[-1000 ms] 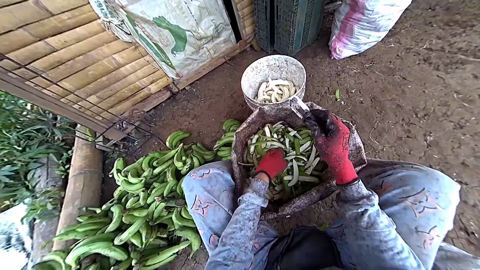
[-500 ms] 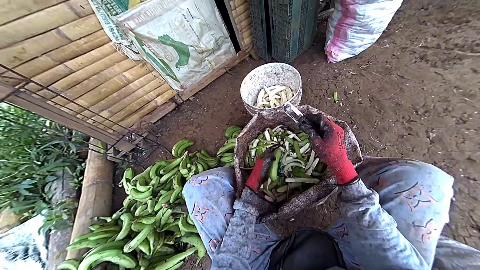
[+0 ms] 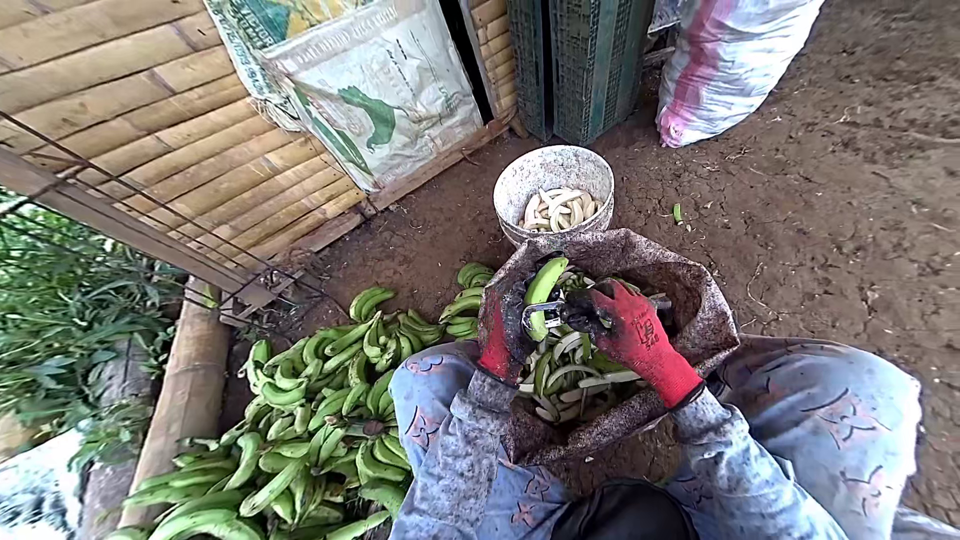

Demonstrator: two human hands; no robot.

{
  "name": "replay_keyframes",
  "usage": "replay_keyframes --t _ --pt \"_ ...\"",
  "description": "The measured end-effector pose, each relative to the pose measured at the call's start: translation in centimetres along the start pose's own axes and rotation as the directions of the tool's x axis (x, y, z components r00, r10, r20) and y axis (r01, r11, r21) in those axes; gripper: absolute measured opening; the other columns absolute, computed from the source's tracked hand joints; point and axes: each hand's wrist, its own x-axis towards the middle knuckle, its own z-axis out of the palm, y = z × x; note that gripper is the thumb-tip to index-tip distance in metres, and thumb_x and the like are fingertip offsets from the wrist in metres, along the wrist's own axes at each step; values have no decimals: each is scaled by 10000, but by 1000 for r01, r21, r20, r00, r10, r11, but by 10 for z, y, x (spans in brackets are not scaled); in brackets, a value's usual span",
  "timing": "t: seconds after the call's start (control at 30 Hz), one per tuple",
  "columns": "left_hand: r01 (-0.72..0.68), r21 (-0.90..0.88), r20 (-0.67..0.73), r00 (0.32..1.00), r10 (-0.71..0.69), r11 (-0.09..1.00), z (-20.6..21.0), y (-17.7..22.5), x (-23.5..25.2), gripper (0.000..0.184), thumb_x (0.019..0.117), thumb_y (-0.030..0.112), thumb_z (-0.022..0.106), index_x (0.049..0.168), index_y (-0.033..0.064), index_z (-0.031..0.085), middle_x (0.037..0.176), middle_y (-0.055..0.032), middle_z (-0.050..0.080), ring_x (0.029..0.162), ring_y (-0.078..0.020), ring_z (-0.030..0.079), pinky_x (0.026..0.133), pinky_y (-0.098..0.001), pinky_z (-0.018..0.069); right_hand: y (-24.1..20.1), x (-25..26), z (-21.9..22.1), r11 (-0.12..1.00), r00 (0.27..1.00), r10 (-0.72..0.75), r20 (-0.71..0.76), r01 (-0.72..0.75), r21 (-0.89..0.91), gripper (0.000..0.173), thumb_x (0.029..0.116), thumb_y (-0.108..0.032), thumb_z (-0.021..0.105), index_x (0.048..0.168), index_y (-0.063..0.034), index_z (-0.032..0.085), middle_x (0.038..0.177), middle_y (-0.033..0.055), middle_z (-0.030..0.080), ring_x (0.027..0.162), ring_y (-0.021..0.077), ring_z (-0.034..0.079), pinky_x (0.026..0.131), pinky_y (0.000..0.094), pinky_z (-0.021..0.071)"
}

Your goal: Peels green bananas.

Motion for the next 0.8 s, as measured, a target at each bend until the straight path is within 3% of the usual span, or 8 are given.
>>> replay_keyframes --t 0.07,0.13,0.27,0.33,0.43,0.63,0.73,0.8 --pt "77 -130 3 997 -78 989 3 0 -2 304 1053 159 469 1284 26 616 1084 -109 670 950 -148 638 864 -347 543 4 0 14 999 997 52 -59 -52 -10 285 867 -203 737 1138 -114 759 1014 182 711 978 396 687 834 569 553" --pt "225 -480 74 973 -217 848 16 12 -3 349 1108 249 318 1135 57 607 820 -40 634 671 -100 612 605 -257 547 14 11 16 976 974 212 -81 -215 -23 290 873 -136 737 1151 -53 739 1050 230 696 989 428 680 814 587 551" --pt "326 -655 138 938 -317 681 24 13 -6 361 1110 295 362 1005 68 623 674 -16 582 523 -88 564 483 -220 506 33 25 -4 878 876 475 -79 -478 -19 365 916 -61 700 1251 62 621 1138 316 634 1034 489 648 855 651 513" --pt "318 -685 160 944 -290 656 18 3 7 351 1109 314 353 1039 90 614 700 -9 580 544 -89 566 499 -221 511 28 17 -8 930 931 355 -89 -341 136 304 918 -73 691 1198 41 661 1032 234 685 917 370 689 803 565 557" --pt "245 -619 79 965 -251 747 13 13 10 308 1094 308 410 1198 128 636 855 -5 654 681 -79 612 599 -238 538 12 5 -7 910 960 182 214 -247 333 257 965 -212 653 1183 -102 734 1061 40 743 962 113 703 894 337 583" --pt "366 -566 160 928 -337 739 26 17 -8 338 1114 285 363 1207 65 602 821 -25 611 654 -89 584 603 -247 522 26 23 -2 932 935 352 -49 -355 -71 368 882 -62 722 1224 60 660 1155 333 636 1063 515 636 872 674 498" --pt "330 -569 107 938 -330 753 22 2 -1 304 1109 262 403 1207 47 594 835 -25 620 665 -79 598 626 -237 541 37 28 -16 947 942 321 -96 -317 51 355 959 -125 675 1291 -5 640 1143 232 688 1022 381 684 876 587 541" --pt "232 -479 23 967 -252 847 13 -2 3 291 1090 195 437 1295 43 578 971 -39 645 786 -77 615 720 -262 550 22 18 -18 939 971 231 61 -239 248 267 963 -160 669 1203 -43 682 1053 111 724 925 200 706 833 428 591"
